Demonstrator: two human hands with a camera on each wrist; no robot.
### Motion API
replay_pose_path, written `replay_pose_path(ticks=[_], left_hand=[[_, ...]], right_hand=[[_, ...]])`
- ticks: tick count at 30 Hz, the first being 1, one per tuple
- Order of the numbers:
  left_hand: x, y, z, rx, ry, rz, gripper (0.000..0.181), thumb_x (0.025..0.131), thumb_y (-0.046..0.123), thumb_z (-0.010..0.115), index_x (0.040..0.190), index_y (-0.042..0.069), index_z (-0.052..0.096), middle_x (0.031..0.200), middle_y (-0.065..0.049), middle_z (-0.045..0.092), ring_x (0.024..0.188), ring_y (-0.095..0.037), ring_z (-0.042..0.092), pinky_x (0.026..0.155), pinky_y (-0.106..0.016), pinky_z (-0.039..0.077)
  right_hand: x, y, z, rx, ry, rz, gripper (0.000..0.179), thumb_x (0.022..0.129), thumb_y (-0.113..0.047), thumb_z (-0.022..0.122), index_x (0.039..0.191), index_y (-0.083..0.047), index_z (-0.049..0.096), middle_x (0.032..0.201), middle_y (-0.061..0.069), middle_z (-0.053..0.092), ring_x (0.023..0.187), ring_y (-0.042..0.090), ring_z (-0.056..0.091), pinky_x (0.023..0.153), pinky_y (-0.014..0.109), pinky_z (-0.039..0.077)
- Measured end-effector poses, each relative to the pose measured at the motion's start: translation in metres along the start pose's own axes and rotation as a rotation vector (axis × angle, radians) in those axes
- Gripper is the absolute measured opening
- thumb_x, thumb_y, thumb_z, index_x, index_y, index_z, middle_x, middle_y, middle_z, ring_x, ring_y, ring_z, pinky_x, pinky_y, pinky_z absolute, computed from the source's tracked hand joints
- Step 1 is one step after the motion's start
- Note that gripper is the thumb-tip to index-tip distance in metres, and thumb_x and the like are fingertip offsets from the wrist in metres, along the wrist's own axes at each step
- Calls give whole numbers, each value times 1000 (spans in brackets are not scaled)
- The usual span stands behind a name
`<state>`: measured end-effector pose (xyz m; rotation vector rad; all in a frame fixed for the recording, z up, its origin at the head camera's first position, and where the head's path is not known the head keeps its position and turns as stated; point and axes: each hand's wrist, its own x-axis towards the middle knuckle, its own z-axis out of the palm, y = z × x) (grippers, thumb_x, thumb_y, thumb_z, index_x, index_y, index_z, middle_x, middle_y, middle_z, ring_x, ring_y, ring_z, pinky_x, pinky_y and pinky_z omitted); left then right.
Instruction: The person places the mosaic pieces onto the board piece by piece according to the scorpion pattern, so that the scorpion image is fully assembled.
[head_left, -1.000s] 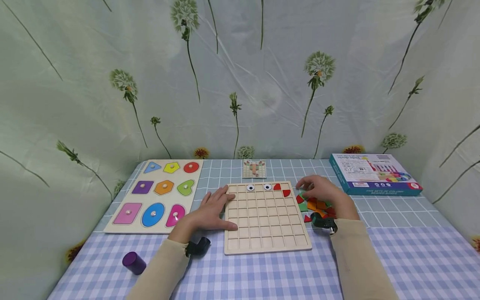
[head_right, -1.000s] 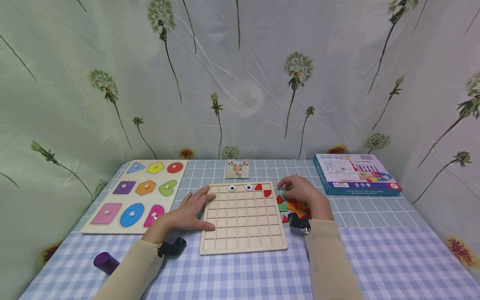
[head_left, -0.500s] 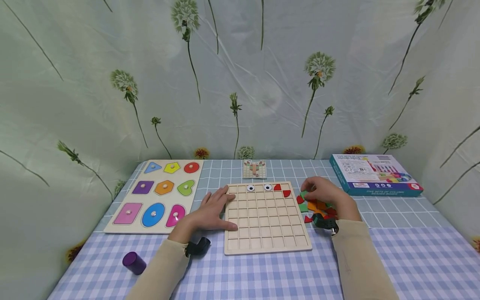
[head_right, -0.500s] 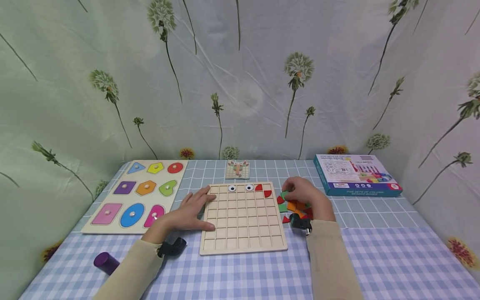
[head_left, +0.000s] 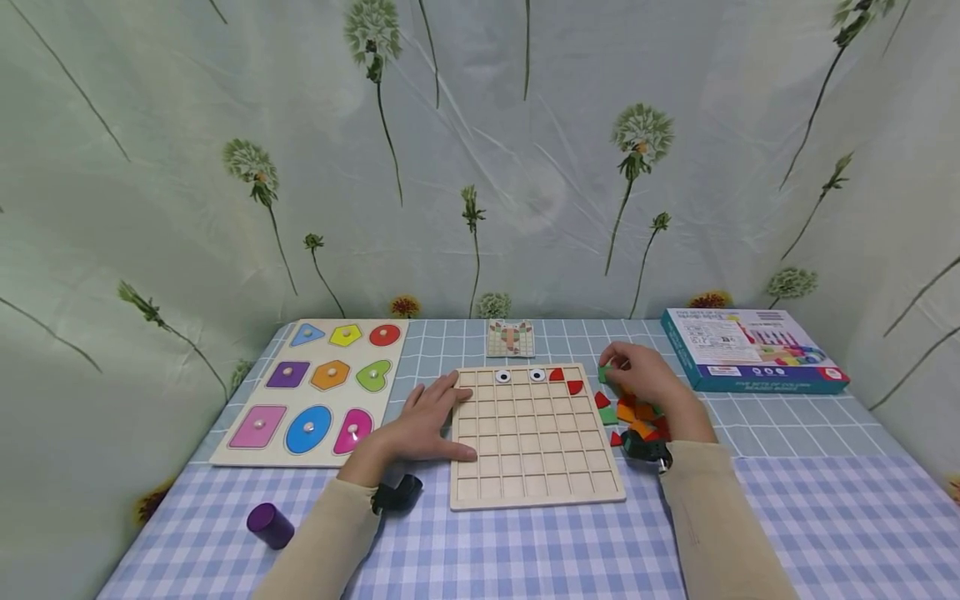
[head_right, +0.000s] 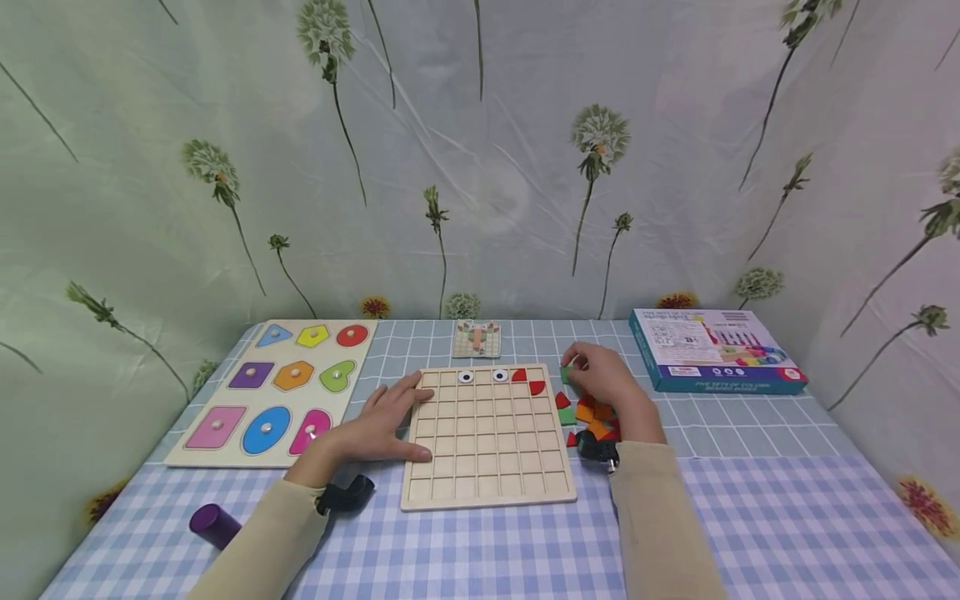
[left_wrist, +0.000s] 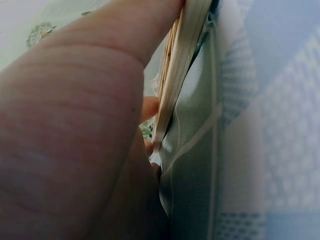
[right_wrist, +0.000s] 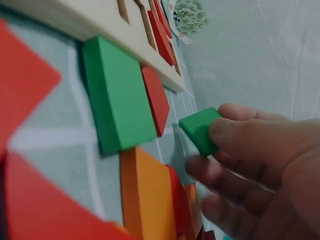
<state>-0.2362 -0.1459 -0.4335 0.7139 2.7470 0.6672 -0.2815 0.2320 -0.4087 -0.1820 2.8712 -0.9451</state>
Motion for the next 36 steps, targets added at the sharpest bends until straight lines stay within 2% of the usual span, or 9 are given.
replay_pose_path(ticks=[5, 11, 18, 22, 29, 36], left_hand=[[0, 1, 0, 3, 4, -1, 97, 76, 60, 78, 153, 17, 38, 169, -10, 12, 157, -32, 10, 126, -58, 1], [0, 0, 0, 5, 5, 0, 97, 75, 60, 78, 153, 17, 38, 169, -10, 12, 157, -32, 9, 126, -58, 1], [1, -1, 2, 17, 6, -8, 97, 75, 60, 78, 153, 18, 38, 170, -8, 11, 157, -31, 9, 127, -57, 1], [0, -1, 2, 24, 1, -14, 98, 75, 61, 78, 153, 19, 37, 170, -7, 10, 157, -29, 9, 127, -56, 1], [0, 0, 1, 17, 11, -6, 98, 75, 61, 78, 153, 18, 37, 170, -8, 11, 157, -30, 9, 127, -57, 0], [-1, 0, 0, 10, 3, -5, 98, 75, 61, 78, 153, 18, 37, 170, -9, 11, 157, -31, 9, 126, -58, 0]], right_hand=[[1, -4, 3, 13, 44, -48, 17, 99, -12, 59, 114, -13, 67, 112, 16, 63, 98, 30, 58, 74, 28, 54], [4, -8, 8, 59, 24, -51, 18, 98, -13, 62, 115, -12, 68, 109, 15, 65, 89, 25, 62, 70, 27, 56], [4, -17, 11, 73, -31, -59, 28, 94, -10, 66, 122, -13, 68, 122, 15, 64, 105, 30, 59, 85, 36, 57], [4, -22, 12, 71, -41, -60, 31, 94, -10, 66, 125, -12, 68, 124, 15, 64, 107, 30, 58, 85, 36, 56], [5, -28, 16, 42, -21, -97, 29, 95, -12, 66, 123, -11, 68, 120, 14, 67, 103, 28, 60, 83, 35, 57], [6, -31, 19, 33, -58, -132, 25, 94, -13, 68, 120, -12, 70, 110, 11, 69, 97, 25, 60, 77, 30, 55]])
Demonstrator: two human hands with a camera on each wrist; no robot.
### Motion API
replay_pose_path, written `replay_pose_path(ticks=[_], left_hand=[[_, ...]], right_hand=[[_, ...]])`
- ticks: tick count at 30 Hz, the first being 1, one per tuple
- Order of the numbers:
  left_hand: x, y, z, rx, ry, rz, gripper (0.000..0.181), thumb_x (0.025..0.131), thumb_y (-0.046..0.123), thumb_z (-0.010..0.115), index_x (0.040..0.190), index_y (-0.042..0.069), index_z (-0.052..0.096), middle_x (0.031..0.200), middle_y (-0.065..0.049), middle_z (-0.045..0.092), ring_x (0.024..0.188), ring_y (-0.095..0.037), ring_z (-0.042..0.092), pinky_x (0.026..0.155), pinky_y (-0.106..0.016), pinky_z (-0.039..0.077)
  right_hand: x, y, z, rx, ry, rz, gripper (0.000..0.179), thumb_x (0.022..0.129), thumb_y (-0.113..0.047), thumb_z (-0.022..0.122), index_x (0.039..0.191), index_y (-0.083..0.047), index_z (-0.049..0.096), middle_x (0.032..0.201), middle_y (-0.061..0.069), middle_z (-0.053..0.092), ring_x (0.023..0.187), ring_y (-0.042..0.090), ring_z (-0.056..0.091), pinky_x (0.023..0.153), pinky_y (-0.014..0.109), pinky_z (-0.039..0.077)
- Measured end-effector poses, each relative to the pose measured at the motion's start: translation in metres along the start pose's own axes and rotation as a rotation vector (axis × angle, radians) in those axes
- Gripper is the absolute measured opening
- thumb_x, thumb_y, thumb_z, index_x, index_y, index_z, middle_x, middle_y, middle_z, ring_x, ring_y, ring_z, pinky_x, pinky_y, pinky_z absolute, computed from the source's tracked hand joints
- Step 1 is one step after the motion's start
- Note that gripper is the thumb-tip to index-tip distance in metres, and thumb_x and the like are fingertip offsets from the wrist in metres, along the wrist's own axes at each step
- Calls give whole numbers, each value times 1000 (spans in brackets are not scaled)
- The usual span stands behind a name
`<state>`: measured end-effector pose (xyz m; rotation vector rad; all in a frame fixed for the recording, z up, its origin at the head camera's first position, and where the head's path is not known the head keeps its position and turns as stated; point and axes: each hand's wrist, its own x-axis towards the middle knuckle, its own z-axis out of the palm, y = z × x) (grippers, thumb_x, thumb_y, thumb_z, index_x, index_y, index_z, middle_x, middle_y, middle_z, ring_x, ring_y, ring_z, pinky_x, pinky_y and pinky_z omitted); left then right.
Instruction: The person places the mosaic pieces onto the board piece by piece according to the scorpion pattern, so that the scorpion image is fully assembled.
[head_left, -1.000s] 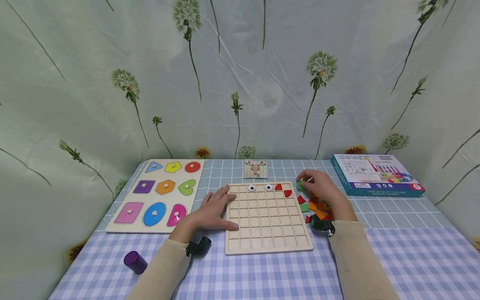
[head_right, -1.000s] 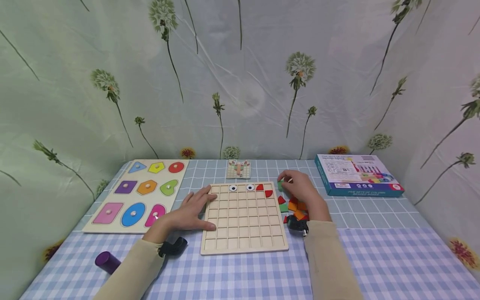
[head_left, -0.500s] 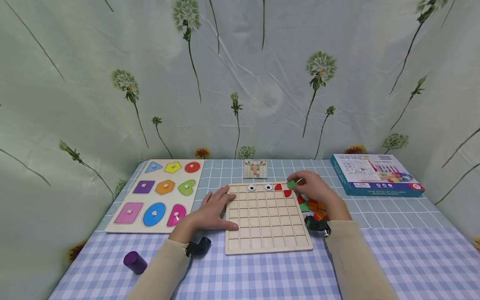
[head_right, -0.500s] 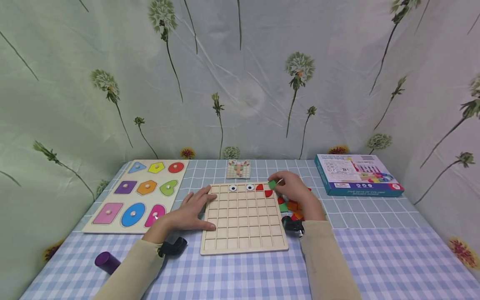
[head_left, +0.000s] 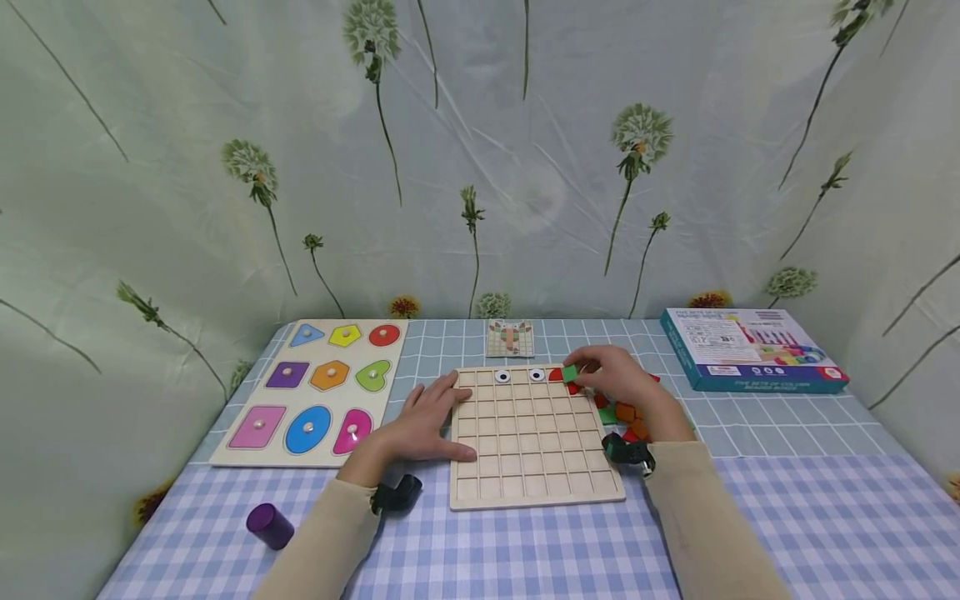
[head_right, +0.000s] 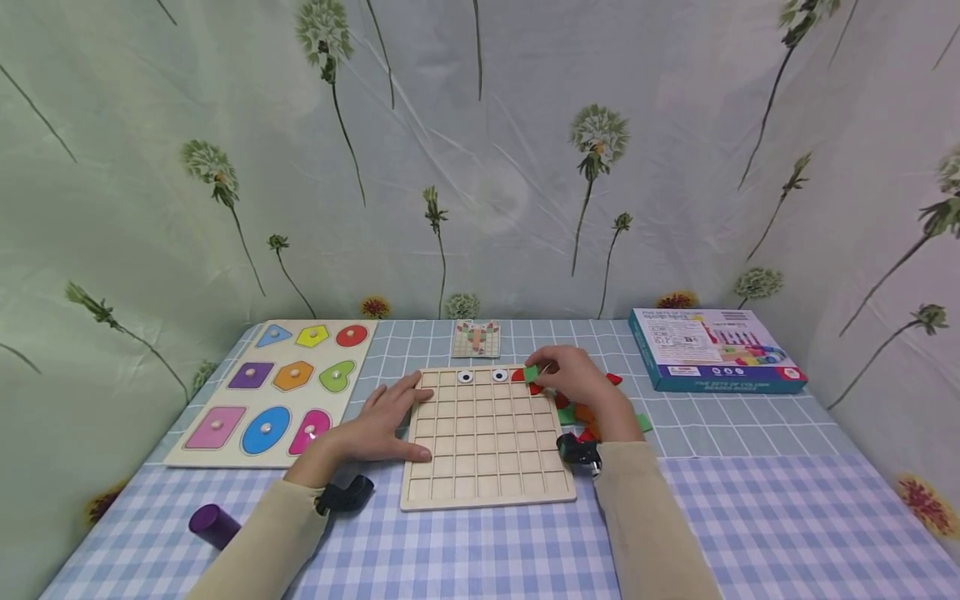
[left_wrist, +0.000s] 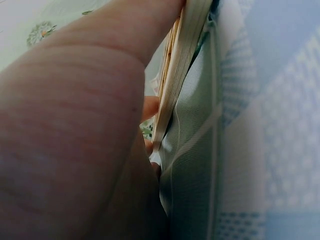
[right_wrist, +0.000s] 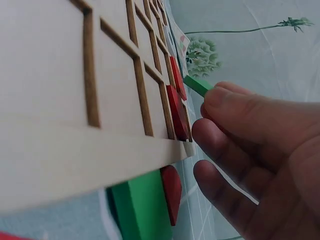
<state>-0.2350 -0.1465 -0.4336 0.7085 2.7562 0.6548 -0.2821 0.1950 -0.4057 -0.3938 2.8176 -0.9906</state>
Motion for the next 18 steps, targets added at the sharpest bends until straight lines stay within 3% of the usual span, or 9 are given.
replay_pose_path(ticks=[11, 18], left_hand=[[1, 0, 1, 2, 4, -4, 98, 74, 61, 78, 153, 19, 38, 170, -8, 11, 157, -31, 9, 126, -58, 0], [2, -1, 2, 3, 4, -8, 99, 74, 62, 78, 153, 20, 38, 170, -8, 11, 157, -30, 9, 127, -57, 0]], right_hand=[[1, -2, 4, 9, -73, -78, 25, 91, -13, 72, 115, -9, 72, 109, 10, 68, 91, 21, 58, 72, 28, 51], [1, -4, 10, -28, -65, -114, 21, 89, -13, 74, 111, -12, 74, 106, 8, 63, 89, 19, 52, 74, 30, 47]])
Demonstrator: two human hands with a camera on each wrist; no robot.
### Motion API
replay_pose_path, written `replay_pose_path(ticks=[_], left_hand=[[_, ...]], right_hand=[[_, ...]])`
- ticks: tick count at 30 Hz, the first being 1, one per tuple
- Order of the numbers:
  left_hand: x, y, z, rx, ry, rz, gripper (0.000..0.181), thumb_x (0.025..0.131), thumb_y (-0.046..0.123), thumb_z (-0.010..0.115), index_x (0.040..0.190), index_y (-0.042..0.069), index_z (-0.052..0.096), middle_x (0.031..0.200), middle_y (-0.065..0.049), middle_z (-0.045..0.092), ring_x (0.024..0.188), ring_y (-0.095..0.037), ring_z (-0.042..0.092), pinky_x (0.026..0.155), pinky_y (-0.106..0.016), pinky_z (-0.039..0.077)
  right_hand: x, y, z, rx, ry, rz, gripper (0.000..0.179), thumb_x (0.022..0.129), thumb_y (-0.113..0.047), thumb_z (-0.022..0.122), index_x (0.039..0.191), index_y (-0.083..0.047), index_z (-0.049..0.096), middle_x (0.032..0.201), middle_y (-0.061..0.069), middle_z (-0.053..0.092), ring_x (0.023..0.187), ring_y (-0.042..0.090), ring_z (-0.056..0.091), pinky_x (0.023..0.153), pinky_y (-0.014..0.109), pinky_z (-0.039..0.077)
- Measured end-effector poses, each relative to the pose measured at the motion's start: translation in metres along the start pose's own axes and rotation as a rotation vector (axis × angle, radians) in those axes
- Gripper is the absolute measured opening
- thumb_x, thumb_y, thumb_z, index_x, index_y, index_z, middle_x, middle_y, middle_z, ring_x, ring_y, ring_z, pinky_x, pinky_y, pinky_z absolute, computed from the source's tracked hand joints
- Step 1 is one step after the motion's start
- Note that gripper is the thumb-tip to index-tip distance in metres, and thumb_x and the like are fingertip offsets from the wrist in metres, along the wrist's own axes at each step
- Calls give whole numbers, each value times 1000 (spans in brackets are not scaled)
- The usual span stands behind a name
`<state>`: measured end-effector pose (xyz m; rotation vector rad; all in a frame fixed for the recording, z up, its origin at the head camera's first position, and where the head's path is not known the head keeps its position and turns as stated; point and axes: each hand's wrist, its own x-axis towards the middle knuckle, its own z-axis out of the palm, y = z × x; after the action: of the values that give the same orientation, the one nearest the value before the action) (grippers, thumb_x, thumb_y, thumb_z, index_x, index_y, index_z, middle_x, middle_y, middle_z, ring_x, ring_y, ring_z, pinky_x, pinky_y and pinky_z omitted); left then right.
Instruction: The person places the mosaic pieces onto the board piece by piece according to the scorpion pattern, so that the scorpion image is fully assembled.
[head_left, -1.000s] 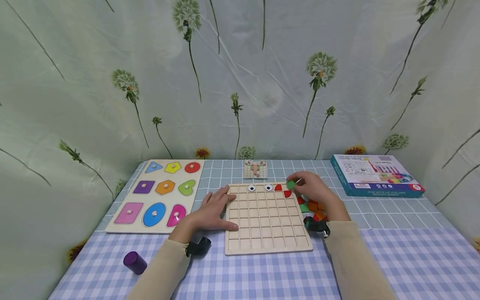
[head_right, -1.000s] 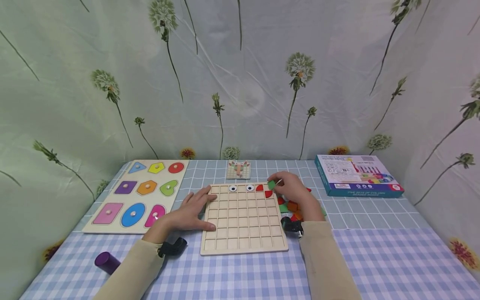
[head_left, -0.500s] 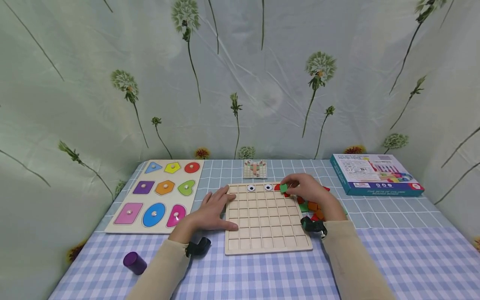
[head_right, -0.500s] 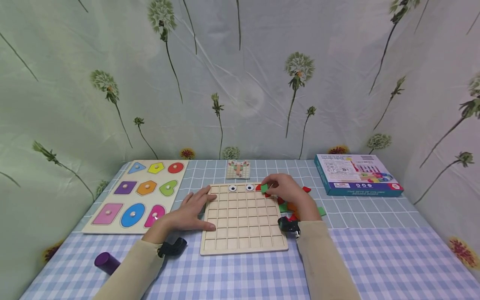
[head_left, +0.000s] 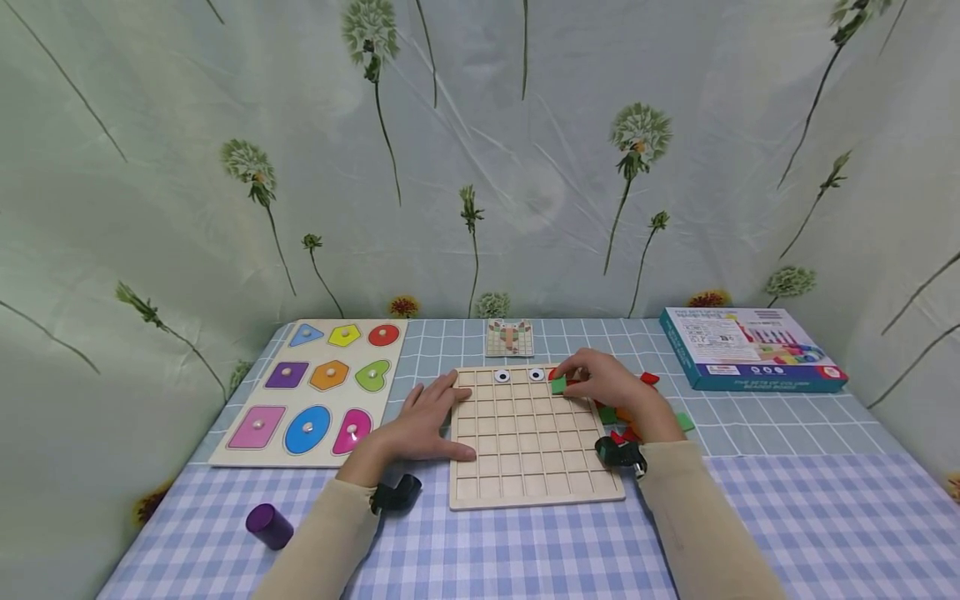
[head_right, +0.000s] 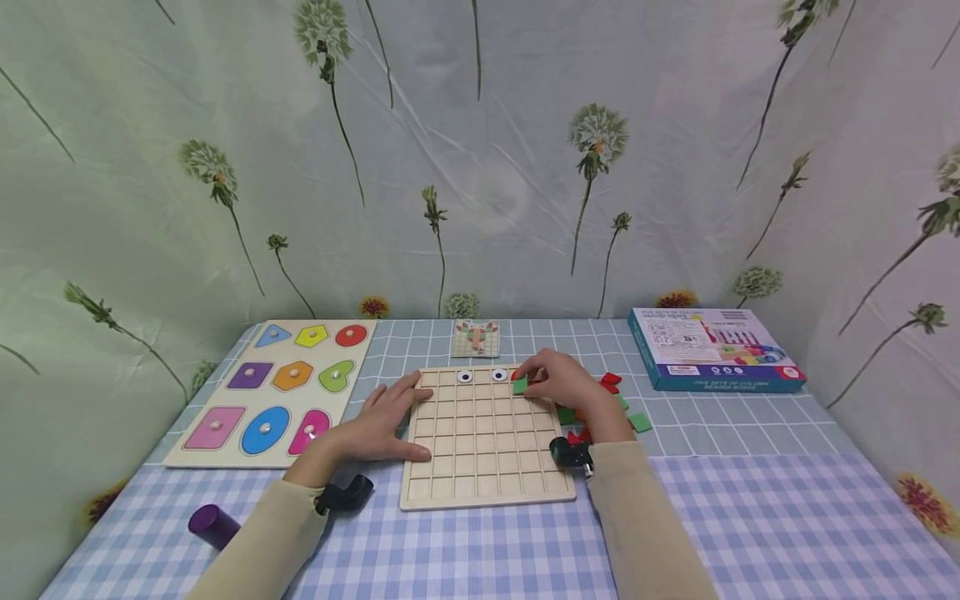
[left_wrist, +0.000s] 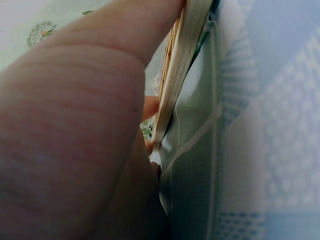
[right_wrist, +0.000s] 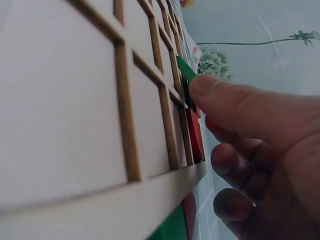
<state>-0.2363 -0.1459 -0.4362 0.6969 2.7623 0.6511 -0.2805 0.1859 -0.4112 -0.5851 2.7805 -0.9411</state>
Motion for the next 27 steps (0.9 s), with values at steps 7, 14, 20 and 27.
replay_pose_path(ticks=[7, 14, 20, 27], left_hand=[[0, 0, 0, 5, -1, -1, 99, 74, 63, 78, 153, 20, 38, 170, -8, 11, 157, -30, 9, 127, -58, 0], [-1, 0, -1, 5, 2, 8, 99, 74, 62, 78, 153, 19, 38, 170, -9, 12, 157, -30, 10, 126, -58, 0], [-1, 0, -1, 11, 2, 10, 99, 75, 62, 78, 153, 19, 37, 170, -8, 11, 157, -31, 10, 126, -58, 0], [0, 1, -1, 15, 0, 2, 99, 74, 62, 78, 153, 19, 38, 170, -8, 11, 157, -30, 10, 127, -58, 0]], right_hand=[[2, -1, 2, -23, -14, 14, 21, 89, -12, 73, 110, -15, 74, 106, 7, 63, 88, 20, 50, 73, 30, 45], [2, -2, 3, -22, -21, 25, 23, 90, -12, 73, 112, -15, 73, 105, 7, 63, 87, 20, 50, 73, 30, 46], [1, -2, 2, -6, -22, 15, 22, 90, -11, 72, 112, -14, 73, 107, 8, 64, 88, 20, 51, 73, 30, 46], [0, 0, -2, 33, -10, 78, 21, 93, -11, 68, 114, -14, 73, 107, 8, 65, 88, 21, 55, 68, 28, 49]])
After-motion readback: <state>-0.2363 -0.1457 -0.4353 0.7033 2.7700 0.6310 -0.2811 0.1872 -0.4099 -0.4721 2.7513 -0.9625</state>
